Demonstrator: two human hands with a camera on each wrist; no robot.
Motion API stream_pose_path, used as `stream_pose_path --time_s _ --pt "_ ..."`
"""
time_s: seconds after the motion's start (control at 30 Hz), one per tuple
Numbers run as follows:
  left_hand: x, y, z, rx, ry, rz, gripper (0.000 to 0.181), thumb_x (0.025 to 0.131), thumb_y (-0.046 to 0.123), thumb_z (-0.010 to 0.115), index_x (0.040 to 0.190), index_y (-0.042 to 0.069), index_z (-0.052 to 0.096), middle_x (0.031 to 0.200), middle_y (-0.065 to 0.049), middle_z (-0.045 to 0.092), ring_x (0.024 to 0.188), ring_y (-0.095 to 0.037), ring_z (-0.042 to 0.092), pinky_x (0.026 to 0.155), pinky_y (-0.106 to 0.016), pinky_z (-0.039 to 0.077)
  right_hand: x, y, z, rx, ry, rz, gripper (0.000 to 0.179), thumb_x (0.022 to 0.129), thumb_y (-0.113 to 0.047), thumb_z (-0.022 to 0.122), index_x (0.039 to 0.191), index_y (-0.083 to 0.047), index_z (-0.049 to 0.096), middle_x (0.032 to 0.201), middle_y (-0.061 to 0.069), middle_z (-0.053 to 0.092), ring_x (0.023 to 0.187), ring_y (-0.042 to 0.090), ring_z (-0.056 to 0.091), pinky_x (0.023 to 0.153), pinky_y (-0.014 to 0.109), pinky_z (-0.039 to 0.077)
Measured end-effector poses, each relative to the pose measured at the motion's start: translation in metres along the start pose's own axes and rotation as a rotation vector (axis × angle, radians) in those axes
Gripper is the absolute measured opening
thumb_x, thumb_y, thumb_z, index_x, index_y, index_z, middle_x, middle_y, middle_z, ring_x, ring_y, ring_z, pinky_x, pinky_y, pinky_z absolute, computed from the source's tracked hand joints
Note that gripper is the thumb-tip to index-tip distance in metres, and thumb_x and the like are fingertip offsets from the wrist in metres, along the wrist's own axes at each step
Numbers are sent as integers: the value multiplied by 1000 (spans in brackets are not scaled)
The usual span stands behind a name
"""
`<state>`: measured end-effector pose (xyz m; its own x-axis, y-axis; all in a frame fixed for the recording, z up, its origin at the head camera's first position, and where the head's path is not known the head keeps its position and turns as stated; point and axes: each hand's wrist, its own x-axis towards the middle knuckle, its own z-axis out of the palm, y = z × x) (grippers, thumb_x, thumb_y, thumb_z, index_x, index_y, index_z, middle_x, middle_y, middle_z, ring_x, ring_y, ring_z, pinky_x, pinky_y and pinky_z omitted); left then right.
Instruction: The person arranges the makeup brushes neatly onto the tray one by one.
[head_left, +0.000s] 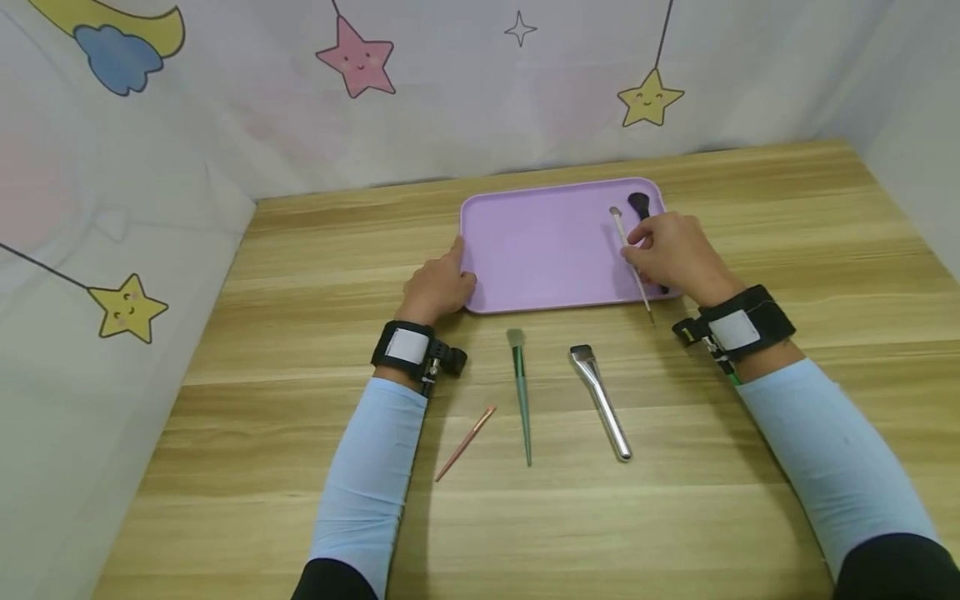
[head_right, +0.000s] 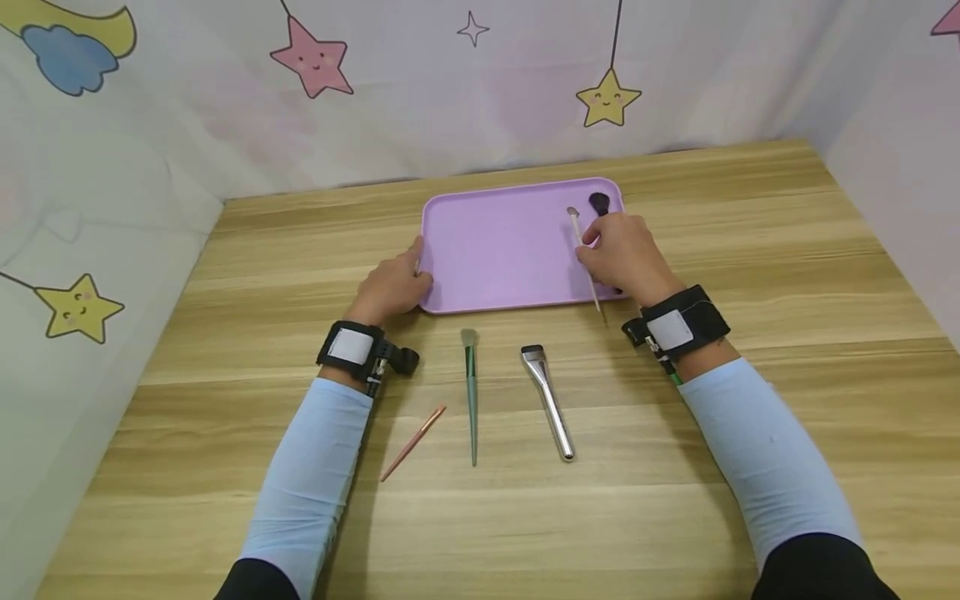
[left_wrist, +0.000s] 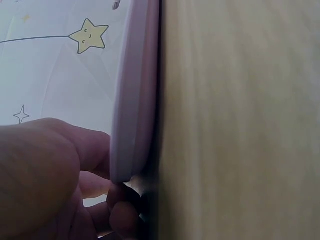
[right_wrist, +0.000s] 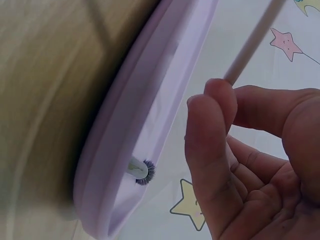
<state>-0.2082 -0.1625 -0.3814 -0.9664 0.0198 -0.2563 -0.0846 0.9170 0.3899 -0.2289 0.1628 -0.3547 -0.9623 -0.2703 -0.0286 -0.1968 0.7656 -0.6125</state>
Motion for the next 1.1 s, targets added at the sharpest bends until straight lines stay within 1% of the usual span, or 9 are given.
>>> stream_pose_path --time_s 0.37,0.63,0.77,0.87,1.0,1.1 --pt "-1 -1 -1 -11 1 -5 72 99 28 43 164 14 15 151 -17 46 99 -33 56 73 -43 44 11 4 3 -21 -30 3 29 95 -13 66 110 12 69 76 15 70 57 19 63 48 31 47" --pt "-2 0 -1 -11 1 -10 71 99 28 43 164 15 15 147 -17 50 91 -32 57 67 -40 42 20 9 7 -40 -46 28 29 94 -13 67 108 12 70 66 10 67 56 19 61 48 30 46" --pt "-3 1 0 -2 1 -17 71 99 28 42 164 16 15 146 -17 51 91 -33 58 68 -41 42 23 11 9 -30 -51 25 28 93 -13 68 107 12 69 62 8 66 53 17 60 49 29 45" --pt "-3 1 1 7 1 -14 71 99 29 42 164 16 14 145 -18 52 92 -33 57 70 -42 43 25 11 10 -17 -57 37 29 93 -13 68 107 12 69 62 8 66 52 16 60 49 29 45" --pt "-1 0 3 9 2 -11 71 99 30 42 164 16 14 146 -18 51 95 -33 58 73 -44 45 26 9 9 -16 -66 57 33 95 -17 68 111 12 67 63 9 66 54 17 62 50 29 45" --pt "-1 0 1 14 11 -15 71 100 30 42 164 17 15 146 -17 52 95 -33 58 73 -44 46 26 6 7 -37 -96 73 39 95 -20 67 119 11 65 66 10 66 56 19 61 52 30 45"
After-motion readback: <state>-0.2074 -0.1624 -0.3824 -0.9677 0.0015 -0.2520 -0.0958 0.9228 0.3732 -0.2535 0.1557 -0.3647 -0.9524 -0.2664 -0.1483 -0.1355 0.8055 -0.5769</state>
